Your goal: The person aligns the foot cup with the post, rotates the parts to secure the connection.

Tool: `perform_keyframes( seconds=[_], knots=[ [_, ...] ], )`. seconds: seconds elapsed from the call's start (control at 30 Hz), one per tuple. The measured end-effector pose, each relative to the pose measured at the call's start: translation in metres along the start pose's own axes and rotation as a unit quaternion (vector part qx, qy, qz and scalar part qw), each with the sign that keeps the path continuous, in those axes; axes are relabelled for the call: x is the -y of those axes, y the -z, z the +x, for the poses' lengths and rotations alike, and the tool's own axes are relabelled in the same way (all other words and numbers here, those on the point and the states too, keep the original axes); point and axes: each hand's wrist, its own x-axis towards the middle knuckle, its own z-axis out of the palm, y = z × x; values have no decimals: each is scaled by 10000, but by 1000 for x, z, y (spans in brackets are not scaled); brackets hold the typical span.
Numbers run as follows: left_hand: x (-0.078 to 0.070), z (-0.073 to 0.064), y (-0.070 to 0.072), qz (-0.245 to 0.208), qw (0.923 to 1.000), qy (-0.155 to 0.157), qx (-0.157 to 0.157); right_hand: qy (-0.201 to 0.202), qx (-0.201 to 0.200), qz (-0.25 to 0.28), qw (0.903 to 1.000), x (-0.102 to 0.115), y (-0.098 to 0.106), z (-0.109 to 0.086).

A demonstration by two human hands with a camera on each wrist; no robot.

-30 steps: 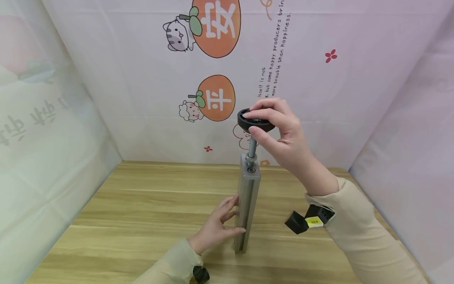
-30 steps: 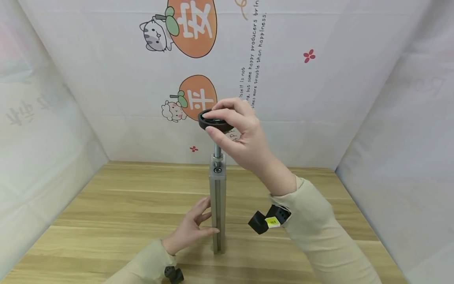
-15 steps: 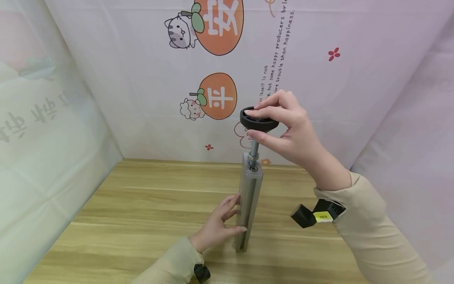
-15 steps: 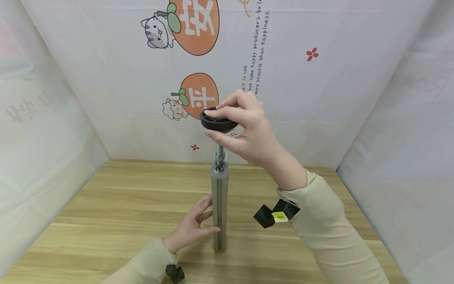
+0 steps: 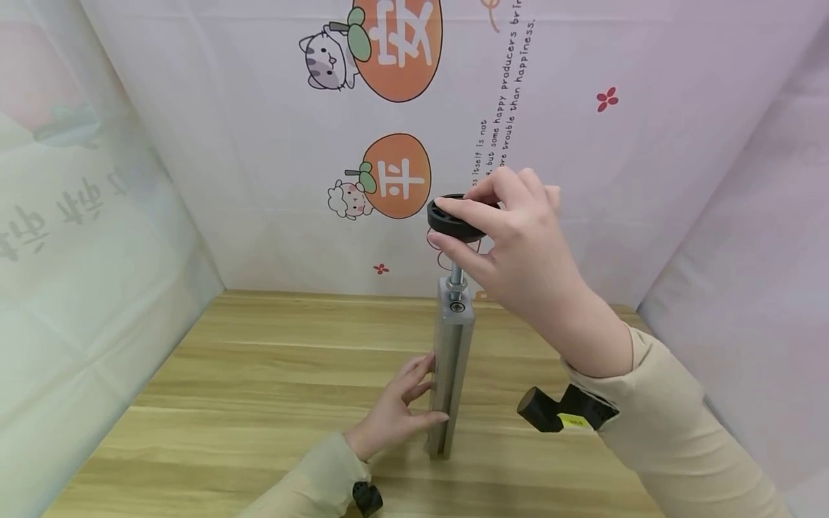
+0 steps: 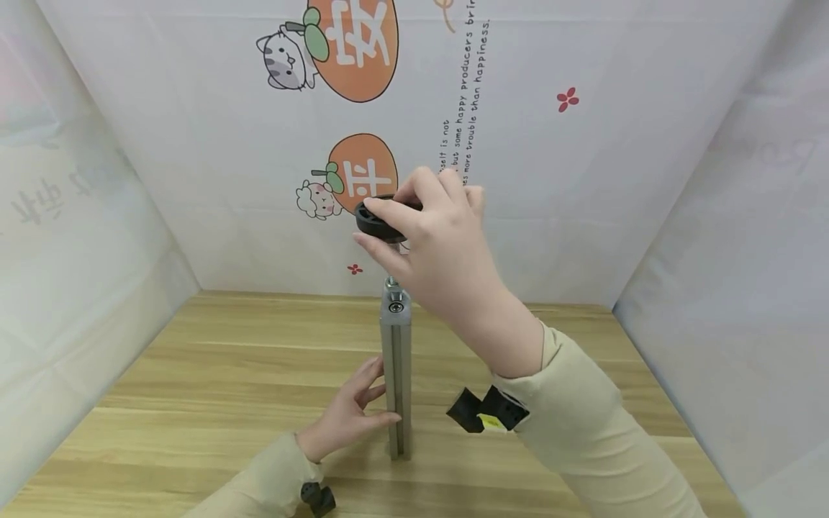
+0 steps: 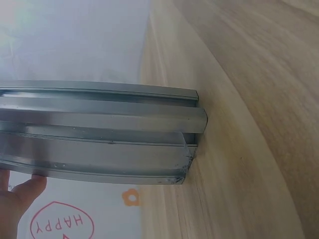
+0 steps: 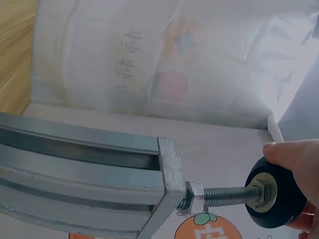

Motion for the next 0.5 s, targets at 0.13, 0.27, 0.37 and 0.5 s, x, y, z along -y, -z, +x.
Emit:
perform_keyframes(
  seconds=[0.13,0.27,0.37,0.5],
  knots=[
    [-2,1,-1,-69,9999,143,12,-68,-78,-472,9988,5,0,0],
    [-2,1,-1,-76,9996,259,-5,52,-255,-693,9973,4,-3,-1],
    [-1,0,-1,4,9997,227,-22,98,-393,-482,9980,1,-4,-3],
    [1,0,-2,167,9998,55,-43,-71,-754,345,9965,-3,-7,-7]
  ],
)
